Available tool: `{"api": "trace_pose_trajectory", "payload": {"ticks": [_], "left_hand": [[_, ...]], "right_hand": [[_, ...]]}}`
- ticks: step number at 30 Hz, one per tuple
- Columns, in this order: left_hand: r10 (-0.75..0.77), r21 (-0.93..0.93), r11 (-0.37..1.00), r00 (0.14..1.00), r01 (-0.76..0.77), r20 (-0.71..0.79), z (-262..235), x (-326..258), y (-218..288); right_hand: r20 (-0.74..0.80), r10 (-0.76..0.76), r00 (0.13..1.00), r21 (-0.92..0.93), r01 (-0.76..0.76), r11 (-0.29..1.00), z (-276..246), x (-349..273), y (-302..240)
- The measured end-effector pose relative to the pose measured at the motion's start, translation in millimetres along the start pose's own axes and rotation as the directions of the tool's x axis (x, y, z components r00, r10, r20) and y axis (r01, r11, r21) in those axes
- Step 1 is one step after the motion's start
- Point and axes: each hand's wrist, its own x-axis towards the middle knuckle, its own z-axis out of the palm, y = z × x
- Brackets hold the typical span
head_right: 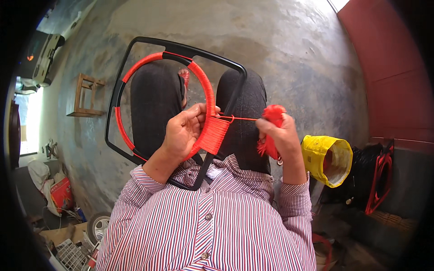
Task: Wrapping a circular black furniture frame with red cord by hand.
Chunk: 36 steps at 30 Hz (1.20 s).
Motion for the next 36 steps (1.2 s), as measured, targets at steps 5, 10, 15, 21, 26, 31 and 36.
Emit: {"api": "trace_pose_trajectory", "payload": {"ticks": [5, 10, 15, 21, 26, 31, 36], "left_hand": [[-0.025, -0.092, 0.995, 0.999, 0.029, 0.049, -4.0, 3.4, -3.5], [-0.097, -0.163, 0.982, 0.995, 0.100, 0.025, -8.1, 6.1, -5.0], [-0.135, -0.090, 0.986, 0.990, 0.138, 0.036, -1.8, 7.4, 0.9], [-0.101, -0.054, 0.993, 0.995, 0.101, -0.012, 4.0, 9.1, 1.0], [-0.102, -0.066, 0.993, 0.995, 0.101, -0.007, 5.1, 10.1, 1.9], [-0.126, -0.213, 0.969, 0.992, 0.129, 0.027, 1.5, 9.4, -2.0], [-0.126, -0.194, 0.972, 0.990, 0.135, 0.061, -2.4, 13.9, -1.8]], "right_hand": [[-0.138, -0.071, 0.988, 0.210, 0.100, 0.973, -12.7, -8.0, 26.0], [-0.154, -0.040, 0.987, 0.300, 0.085, 0.950, -16.3, -16.8, 54.5], [-0.178, -0.009, 0.984, 0.298, 0.063, 0.953, -13.7, -21.1, 52.4], [-0.156, 0.002, 0.988, 0.229, 0.034, 0.973, -14.6, -25.5, 50.8], [-0.125, 0.023, 0.992, 0.166, -0.002, 0.986, -12.3, -32.9, 52.7], [-0.114, 0.096, 0.989, 0.082, -0.087, 0.993, -17.3, -23.7, 51.7], [-0.228, -0.071, 0.971, -0.277, 0.005, 0.961, -35.1, 5.4, 42.3]]}}
